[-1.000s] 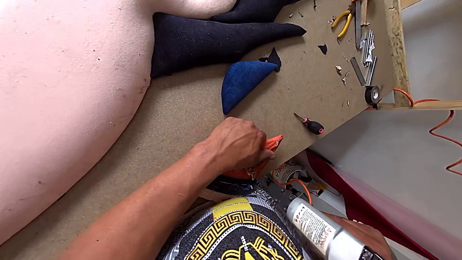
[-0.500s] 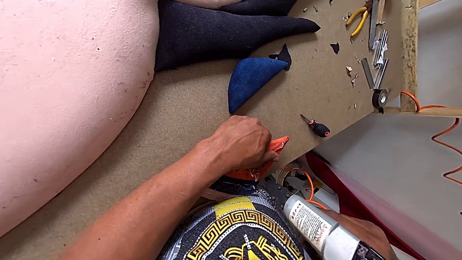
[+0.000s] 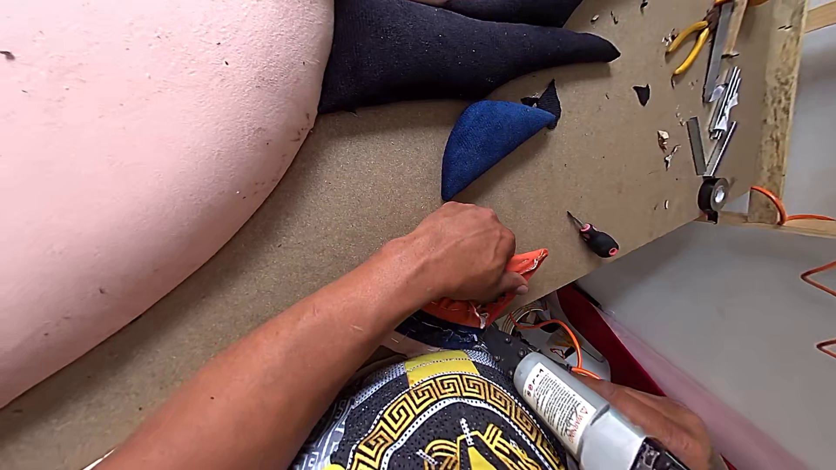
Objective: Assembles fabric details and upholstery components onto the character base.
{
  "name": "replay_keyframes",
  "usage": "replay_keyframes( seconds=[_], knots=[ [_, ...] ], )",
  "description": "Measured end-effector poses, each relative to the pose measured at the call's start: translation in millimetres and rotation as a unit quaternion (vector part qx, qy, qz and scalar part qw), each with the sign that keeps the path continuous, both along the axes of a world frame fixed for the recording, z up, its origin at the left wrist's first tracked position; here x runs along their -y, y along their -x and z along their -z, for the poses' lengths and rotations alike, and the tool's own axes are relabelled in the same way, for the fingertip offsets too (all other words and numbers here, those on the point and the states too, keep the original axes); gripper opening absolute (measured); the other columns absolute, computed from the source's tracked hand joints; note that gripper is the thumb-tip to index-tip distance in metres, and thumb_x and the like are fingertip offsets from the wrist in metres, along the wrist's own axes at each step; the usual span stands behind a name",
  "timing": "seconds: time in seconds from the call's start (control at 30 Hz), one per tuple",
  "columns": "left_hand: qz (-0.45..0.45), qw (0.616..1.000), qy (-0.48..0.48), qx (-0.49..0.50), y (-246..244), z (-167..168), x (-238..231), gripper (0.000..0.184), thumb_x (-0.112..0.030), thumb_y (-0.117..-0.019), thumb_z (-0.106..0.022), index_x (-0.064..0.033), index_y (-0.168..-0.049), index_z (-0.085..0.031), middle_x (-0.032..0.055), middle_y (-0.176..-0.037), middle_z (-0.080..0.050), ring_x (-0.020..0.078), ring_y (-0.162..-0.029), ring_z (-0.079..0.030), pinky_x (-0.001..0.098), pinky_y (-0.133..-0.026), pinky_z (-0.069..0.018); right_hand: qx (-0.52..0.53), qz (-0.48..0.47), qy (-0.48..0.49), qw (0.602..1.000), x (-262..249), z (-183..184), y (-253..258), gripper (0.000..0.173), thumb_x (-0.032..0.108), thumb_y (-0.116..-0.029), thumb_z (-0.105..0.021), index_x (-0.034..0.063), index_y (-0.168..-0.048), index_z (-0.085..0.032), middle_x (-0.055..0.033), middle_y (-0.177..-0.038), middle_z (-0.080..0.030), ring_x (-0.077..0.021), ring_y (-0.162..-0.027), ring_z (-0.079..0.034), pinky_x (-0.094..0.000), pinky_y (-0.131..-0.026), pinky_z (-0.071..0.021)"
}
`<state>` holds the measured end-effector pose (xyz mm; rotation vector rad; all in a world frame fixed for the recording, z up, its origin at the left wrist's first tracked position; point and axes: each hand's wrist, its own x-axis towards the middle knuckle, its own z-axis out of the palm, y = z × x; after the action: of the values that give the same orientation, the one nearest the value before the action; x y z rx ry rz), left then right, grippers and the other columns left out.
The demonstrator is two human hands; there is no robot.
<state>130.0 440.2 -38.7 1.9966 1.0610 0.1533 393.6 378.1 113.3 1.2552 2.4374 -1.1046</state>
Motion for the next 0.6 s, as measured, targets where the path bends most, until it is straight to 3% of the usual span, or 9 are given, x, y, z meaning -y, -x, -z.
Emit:
replay_keyframes(
  seconds=[0.27, 0.6],
  knots=[
    [0.003, 1.000, 0.018, -0.012, -0.5, -3.2, -1.0, 0.056, -0.071, -0.0945, -0.049, -0.0202, -0.074, -0.063, -0.0035, -0.062, -0.053, 0.0163, -0.063, -0.059, 0.0404, -0.054, -0.0449, 0.019, -0.045, -0.019, 0.999, 2.4, 13.0, 7.5, 0.038, 0.037, -0.1005, -0.058, 0.0063, -0.118, -0.072, -0.0117, -0.095, -0.078, -0.0191, -0.083, -0.076, -0.0357, -0.073, -0.0608],
    [0.006, 1.000, 0.023, -0.009, -0.6, -4.5, -1.4, 0.055, -0.070, -0.0943, -0.051, -0.0197, -0.074, -0.064, -0.0030, -0.063, -0.054, 0.0166, -0.064, -0.059, 0.0411, -0.055, -0.0449, 0.066, -0.105, -0.039, 0.991, 2.9, 14.3, 14.9, 0.030, 0.024, -0.0990, -0.060, 0.0077, -0.121, -0.071, -0.0098, -0.101, -0.079, -0.0193, -0.087, -0.077, -0.0360, -0.074, -0.0623]
  ],
)
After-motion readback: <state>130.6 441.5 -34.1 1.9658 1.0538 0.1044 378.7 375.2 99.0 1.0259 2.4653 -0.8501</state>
